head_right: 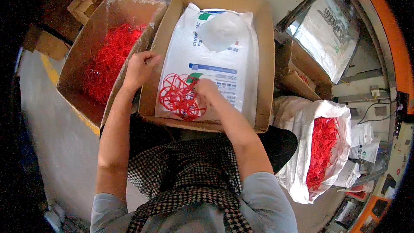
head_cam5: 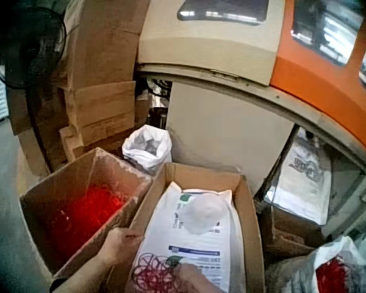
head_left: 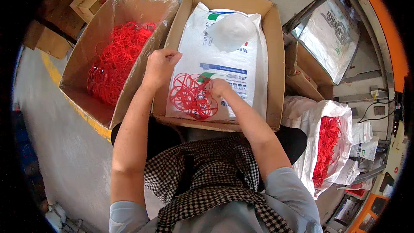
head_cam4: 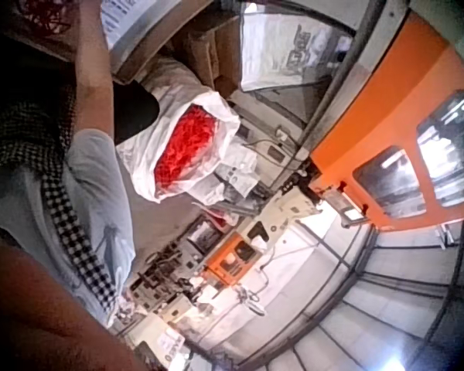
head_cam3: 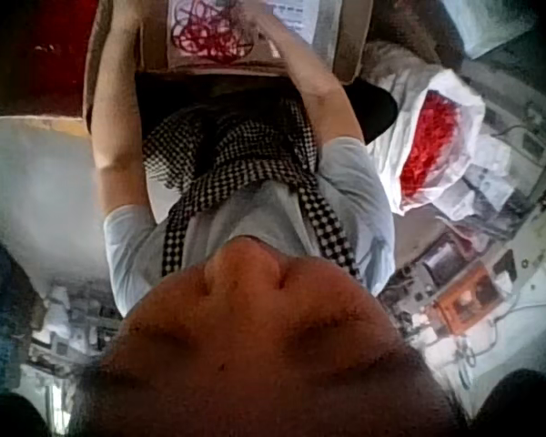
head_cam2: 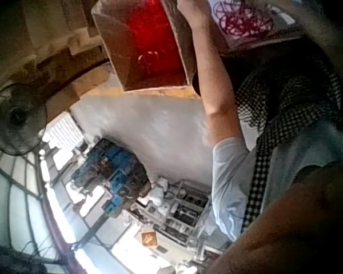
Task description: The person sits at a workbench and repeatedly picks tangled red plastic rings from a central cardboard box. They separate the rings by hand and place them into a second cardboard box to the left. The process continues throughout the clip.
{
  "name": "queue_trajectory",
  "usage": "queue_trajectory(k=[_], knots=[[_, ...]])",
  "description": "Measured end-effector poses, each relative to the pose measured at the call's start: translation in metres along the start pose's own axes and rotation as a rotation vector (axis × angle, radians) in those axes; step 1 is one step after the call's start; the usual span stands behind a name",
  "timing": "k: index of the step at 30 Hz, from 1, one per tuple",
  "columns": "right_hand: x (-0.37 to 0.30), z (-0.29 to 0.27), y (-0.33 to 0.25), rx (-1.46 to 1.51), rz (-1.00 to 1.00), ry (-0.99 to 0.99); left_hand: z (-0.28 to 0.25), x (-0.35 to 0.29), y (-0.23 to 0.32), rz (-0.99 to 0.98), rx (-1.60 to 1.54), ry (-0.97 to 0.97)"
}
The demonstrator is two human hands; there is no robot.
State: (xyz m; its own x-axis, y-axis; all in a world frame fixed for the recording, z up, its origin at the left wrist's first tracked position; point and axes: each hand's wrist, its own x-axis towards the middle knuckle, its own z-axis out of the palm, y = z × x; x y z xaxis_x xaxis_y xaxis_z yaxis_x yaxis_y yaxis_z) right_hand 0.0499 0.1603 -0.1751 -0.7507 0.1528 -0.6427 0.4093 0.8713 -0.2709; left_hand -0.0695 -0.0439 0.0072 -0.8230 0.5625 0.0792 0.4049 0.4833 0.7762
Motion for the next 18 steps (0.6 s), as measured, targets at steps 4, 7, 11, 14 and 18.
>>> queue_trajectory(k=[4, 7, 11, 14, 18], knots=[[0.0, -0.015, -0.009, 0.215, 0.213, 0.281, 0.004, -0.005, 0.002, 0.005, -0.069, -0.027], [0.021, 0.012, -0.012, 0.221, 0.225, 0.308, 0.009, -0.002, 0.0, 0.025, -0.068, -0.027], [0.043, 0.043, -0.002, 0.321, 0.147, 0.586, 0.013, 0.005, -0.002, 0.076, 0.042, -0.008], [0.013, 0.008, -0.013, 0.525, -0.076, 0.664, 0.015, 0.0, -0.019, 0.061, 0.109, -0.028], [-0.047, -0.051, -0.035, 0.644, -0.339, 0.683, 0.041, -0.008, -0.028, 0.307, 0.179, 0.053]])
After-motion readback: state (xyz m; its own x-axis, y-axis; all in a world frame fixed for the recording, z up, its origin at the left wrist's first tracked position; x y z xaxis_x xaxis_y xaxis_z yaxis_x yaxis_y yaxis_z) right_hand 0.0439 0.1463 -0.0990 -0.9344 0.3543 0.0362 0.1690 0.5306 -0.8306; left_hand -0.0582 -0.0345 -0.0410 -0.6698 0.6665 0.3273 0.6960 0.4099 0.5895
